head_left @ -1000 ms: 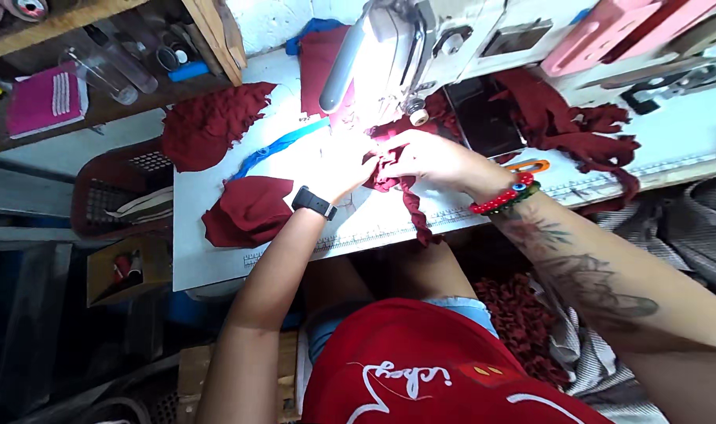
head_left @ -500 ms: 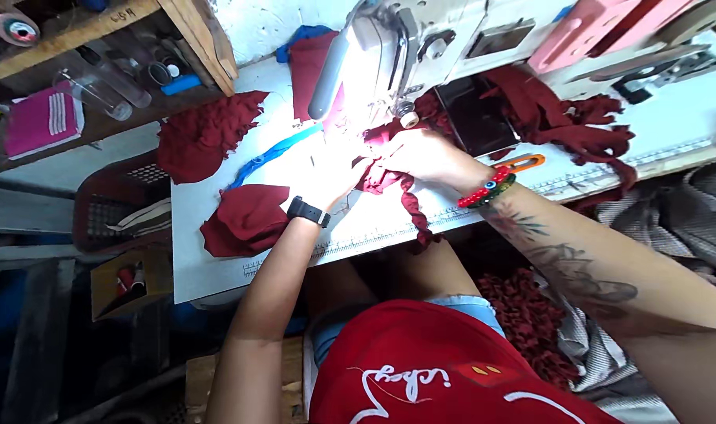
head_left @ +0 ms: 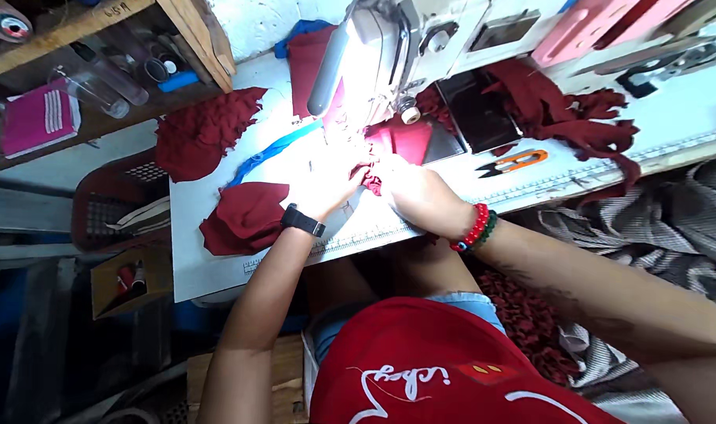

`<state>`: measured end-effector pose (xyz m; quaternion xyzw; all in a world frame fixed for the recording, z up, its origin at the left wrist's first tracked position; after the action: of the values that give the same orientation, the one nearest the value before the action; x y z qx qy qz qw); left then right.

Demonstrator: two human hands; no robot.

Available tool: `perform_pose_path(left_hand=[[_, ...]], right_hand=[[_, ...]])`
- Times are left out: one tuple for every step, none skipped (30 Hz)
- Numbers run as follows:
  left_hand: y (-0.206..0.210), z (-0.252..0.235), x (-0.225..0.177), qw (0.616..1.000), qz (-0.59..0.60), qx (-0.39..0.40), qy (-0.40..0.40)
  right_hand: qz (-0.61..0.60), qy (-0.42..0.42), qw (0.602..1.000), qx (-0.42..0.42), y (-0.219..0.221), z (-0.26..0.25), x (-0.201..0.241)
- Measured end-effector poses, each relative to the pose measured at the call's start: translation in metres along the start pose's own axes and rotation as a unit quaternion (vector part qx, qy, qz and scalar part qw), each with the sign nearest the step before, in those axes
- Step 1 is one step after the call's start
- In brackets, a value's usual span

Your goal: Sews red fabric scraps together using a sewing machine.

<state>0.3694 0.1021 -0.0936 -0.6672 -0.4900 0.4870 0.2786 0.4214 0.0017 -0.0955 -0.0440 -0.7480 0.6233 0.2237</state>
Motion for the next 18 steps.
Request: perform_pose_path(left_hand=[[0.002,0.002,-0.001,1.0,-0.007,-0.008,0.012],[0.002,0.004,-0.003,0.999,-0.02,-0.02,0.027],[0.002,0.004,-0.007,0.998,-0.034,-0.024,0.045],[0.003,0.002,-0.011,0.997,-0.051,-0.017,0.064],[0.004,0.0,-0.016,0.995,-0.061,-0.004,0.076],[0.007,-0.003,-0.017,0.995,-0.057,0.014,0.075],[0.012,-0.006,-0.015,0.997,-0.039,0.039,0.06],[0.015,-0.009,-0.011,0.997,-0.022,0.069,0.037],[0.016,-0.012,-0.008,0.996,-0.018,0.083,0.025],[0.015,-0.015,-0.005,0.996,-0.028,0.087,0.02],[0.014,-0.017,-0.004,0.996,-0.034,0.087,0.017],[0.013,-0.019,-0.003,0.996,-0.031,0.079,0.013],[0.013,-0.02,-0.002,0.997,-0.031,0.073,0.009],[0.012,-0.02,-0.001,0.997,-0.03,0.067,0.007],[0.011,-0.02,0.0,0.998,-0.033,0.059,0.006],[0.008,-0.021,0.001,0.998,-0.032,0.048,0.007],[0.007,-0.02,0.002,0.999,-0.03,0.042,0.008],[0.005,-0.02,0.002,0.999,-0.028,0.031,0.014]], right_hand=[[0.002,-0.007,1.0,-0.006,0.001,0.005,0.001],[0.0,-0.014,1.0,-0.017,0.002,0.01,0.001],[0.001,-0.018,1.0,-0.026,0.003,0.013,0.0],[0.003,-0.019,0.999,-0.031,0.003,0.014,0.0],[0.006,-0.022,0.999,-0.038,0.003,0.014,-0.001],[-0.002,-0.027,0.999,-0.044,0.001,0.012,-0.002],[-0.029,-0.03,0.998,-0.051,-0.003,0.01,-0.005],[-0.072,-0.016,0.996,-0.049,-0.009,0.009,-0.01],[-0.127,0.013,0.991,-0.032,-0.014,0.009,-0.018],[-0.189,0.048,0.981,-0.008,-0.017,0.012,-0.026],[-0.246,0.084,0.966,0.011,-0.017,0.013,-0.035],[-0.299,0.117,0.946,0.046,-0.013,0.012,-0.045],[-0.357,0.139,0.919,0.093,-0.01,0.006,-0.052],[-0.392,0.153,0.897,0.134,-0.01,-0.005,-0.058],[-0.408,0.166,0.883,0.16,-0.012,-0.013,-0.062],[-0.409,0.176,0.879,0.174,-0.015,-0.016,-0.063],[-0.406,0.183,0.877,0.181,-0.016,-0.017,-0.064],[-0.392,0.192,0.879,0.191,-0.016,-0.018,-0.065]])
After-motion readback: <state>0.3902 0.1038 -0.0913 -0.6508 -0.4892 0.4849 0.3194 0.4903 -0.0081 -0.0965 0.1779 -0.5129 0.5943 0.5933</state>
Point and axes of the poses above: each hand's wrist, its own z-axis away from the middle knuckle, its own y-axis out of the palm, x = y × z, the point moved 9 cm from there along -z, towards the middle knuckle, and after that the axes turned 10 degrees about y, right-handed, at the moved point
